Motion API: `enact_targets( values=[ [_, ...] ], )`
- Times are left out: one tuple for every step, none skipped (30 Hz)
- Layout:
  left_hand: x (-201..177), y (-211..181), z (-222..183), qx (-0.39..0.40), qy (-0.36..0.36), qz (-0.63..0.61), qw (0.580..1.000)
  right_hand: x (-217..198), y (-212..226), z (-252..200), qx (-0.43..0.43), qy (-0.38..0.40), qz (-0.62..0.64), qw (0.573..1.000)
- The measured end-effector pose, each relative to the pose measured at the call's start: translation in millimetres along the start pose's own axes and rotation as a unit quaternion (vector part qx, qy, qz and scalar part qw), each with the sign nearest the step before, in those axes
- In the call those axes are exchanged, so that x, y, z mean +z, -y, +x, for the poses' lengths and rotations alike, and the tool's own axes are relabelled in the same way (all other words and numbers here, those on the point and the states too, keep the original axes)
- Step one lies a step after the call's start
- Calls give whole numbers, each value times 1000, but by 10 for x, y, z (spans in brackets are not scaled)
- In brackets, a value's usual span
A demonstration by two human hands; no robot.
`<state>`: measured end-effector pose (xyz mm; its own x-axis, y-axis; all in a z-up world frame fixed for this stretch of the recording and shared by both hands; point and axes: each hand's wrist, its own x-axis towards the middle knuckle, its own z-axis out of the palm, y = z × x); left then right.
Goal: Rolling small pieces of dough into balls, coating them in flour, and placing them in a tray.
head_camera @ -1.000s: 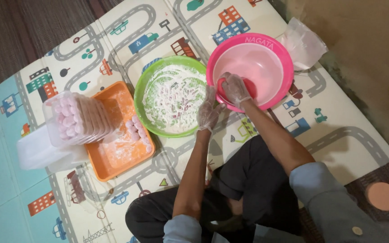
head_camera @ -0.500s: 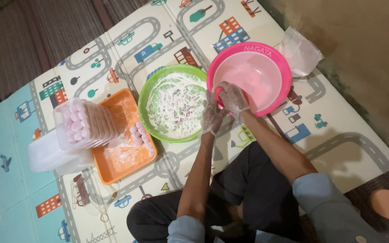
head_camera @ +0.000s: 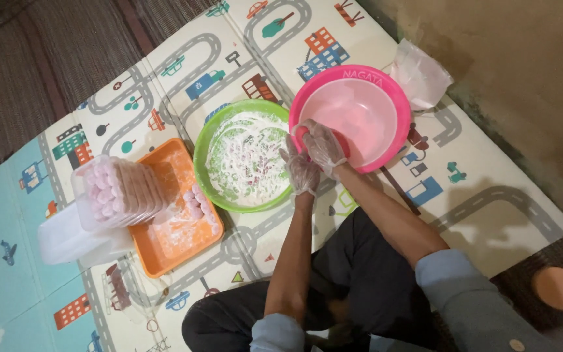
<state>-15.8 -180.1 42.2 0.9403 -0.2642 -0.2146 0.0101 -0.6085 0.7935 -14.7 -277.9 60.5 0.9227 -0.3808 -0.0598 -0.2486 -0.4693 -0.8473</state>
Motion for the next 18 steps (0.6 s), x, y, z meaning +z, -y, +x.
enact_targets(
  values=[
    [36, 46, 16, -7, 1, 25, 1000, -23, 41, -35, -53, 1, -134, 990],
    [70, 93, 31, -13, 1, 50, 999, -45, 83, -71, -104, 1, -265, 959],
    [115, 119, 53, -13, 1, 50, 999, -66, 128, -102, -104, 2, -265, 959],
    [157, 147, 75, -17, 0, 91, 996, -85, 174, -134, -179, 2, -451, 874],
    [201, 174, 96, -21, -1, 131, 991, -105, 220, -165, -245, 1, -616, 749],
    [204, 164, 95, -22, -1, 131, 991, -77, 147, -93, -246, 2, -616, 749],
    [201, 157, 97, -25, -2, 146, 989, -42, 78, -17, -221, -10, -549, 806],
    [194, 151, 99, -27, -2, 161, 987, -4, 12, 58, -193, -21, -477, 857],
    [216, 145, 110, -30, -6, 160, 987, 19, -26, 110, -198, -19, -476, 857],
    [232, 141, 122, -32, -6, 169, 985, 48, -60, 161, -155, -33, -361, 919],
    [233, 149, 133, -36, -7, 178, 983, 95, -83, 211, -110, -44, -239, 964],
    [262, 176, 150, -41, -12, 177, 983, 117, -82, 238, -116, -40, -237, 964],
    [289, 208, 165, -38, -12, 185, 982, 145, -80, 262, -67, -47, -111, 991],
    [316, 241, 181, -35, -11, 192, 981, 175, -78, 287, -15, -52, 17, 998],
    [379, 371, 250, -40, -15, 192, 981, 156, -42, 281, -19, -47, 18, 999],
    [442, 500, 321, -43, -18, 177, 983, 136, -7, 278, 1, -45, -3, 999],
    [517, 617, 399, -44, -19, 162, 986, 98, 21, 281, 22, -45, -25, 998],
    [388, 418, 261, -47, -23, 162, 985, 77, 112, 225, 20, -42, -25, 999]
  ],
)
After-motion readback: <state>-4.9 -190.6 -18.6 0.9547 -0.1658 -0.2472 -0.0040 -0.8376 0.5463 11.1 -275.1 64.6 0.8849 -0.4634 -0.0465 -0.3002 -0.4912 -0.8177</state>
